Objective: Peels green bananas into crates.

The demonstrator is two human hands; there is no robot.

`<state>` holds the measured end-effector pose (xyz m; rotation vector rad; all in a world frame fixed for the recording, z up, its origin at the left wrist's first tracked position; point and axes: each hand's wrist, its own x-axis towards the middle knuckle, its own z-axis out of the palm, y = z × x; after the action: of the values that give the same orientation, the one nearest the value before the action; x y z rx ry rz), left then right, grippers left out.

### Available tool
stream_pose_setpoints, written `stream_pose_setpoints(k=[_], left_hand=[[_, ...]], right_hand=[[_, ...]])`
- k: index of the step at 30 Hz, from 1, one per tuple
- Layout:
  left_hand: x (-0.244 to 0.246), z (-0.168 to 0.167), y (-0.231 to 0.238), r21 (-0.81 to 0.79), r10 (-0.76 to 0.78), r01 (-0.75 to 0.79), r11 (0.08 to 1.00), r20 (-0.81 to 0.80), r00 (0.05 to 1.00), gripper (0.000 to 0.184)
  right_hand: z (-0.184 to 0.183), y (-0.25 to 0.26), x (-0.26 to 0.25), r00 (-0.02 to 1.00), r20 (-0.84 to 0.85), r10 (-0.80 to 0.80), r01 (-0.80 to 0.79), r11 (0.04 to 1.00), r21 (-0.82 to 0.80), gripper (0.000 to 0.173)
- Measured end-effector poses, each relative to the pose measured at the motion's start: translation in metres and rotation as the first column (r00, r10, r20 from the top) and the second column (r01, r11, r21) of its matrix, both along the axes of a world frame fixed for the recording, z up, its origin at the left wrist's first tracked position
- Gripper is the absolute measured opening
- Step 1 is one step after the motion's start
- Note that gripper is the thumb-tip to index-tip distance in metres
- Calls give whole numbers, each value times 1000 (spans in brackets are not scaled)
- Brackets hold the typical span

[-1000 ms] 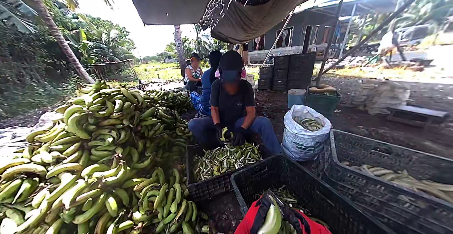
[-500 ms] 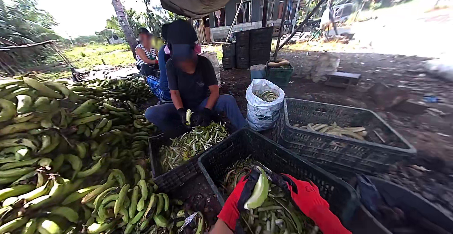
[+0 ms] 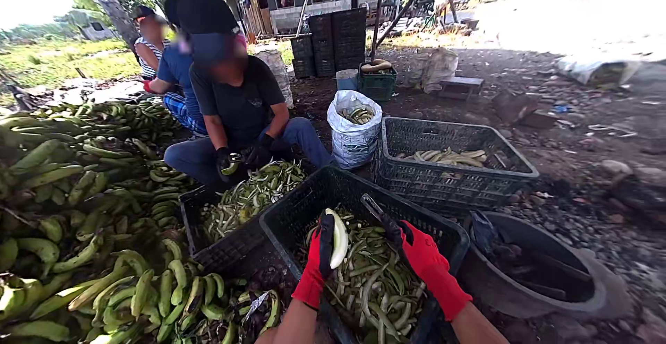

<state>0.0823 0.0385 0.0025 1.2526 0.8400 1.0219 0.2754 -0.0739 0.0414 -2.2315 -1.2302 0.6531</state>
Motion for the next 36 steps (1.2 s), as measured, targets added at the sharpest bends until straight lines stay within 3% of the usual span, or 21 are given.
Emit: stream_pose_setpoints(k=[3, 7, 9, 12, 14, 16, 19, 22, 25, 27, 32, 36], left_hand=[[5, 1, 5, -127, 201, -184, 975, 136, 970, 48], [3, -3, 7, -317, 345, -227, 921, 387, 855, 29], [-1, -7, 5, -347, 404, -279, 895, 368, 837, 21], [-8, -13, -1, -100, 380, -374, 922, 41, 924, 15], [-10, -12, -3, 4, 365, -366, 930, -91, 927, 22], [-8, -7, -2, -54, 352, -352, 935, -10, 936, 14], [-7, -1, -2, -51, 356, -356, 933, -4, 935, 19], [4, 6, -6, -298, 429, -361, 884, 208, 879, 33], [3, 4, -7, -332, 356, -246, 911, 330, 874, 32], [1, 4, -6, -289, 328, -247, 925, 278, 903, 31], [-5, -1, -16, 129, 124, -126, 984, 24, 992, 39], [-8, 0, -18, 160, 108, -97, 982, -59, 992, 40]], right_hand=[[-3, -4, -25, 990, 60, 129, -132, 990, 53, 49], [-14, -5, -66, 909, 232, 346, -338, 938, -72, 56], [-16, -4, -77, 898, 242, 368, -348, 929, -122, 58], [-16, -2, -81, 899, 269, 347, -329, 938, -111, 59], [-14, 1, -79, 902, 279, 330, -315, 944, -98, 56], [-8, 1, -78, 907, 243, 344, -321, 938, -127, 54], [-1, 2, -77, 919, 192, 346, -314, 932, -179, 53], [-2, 7, -70, 934, 140, 328, -297, 933, -204, 49], [-2, 4, -64, 911, 137, 388, -362, 914, -186, 50], [-6, 1, -64, 907, 150, 393, -367, 914, -174, 51], [0, 5, -51, 938, 110, 328, -309, 938, -157, 48], [-3, 4, -49, 937, 114, 331, -314, 938, -147, 49]])
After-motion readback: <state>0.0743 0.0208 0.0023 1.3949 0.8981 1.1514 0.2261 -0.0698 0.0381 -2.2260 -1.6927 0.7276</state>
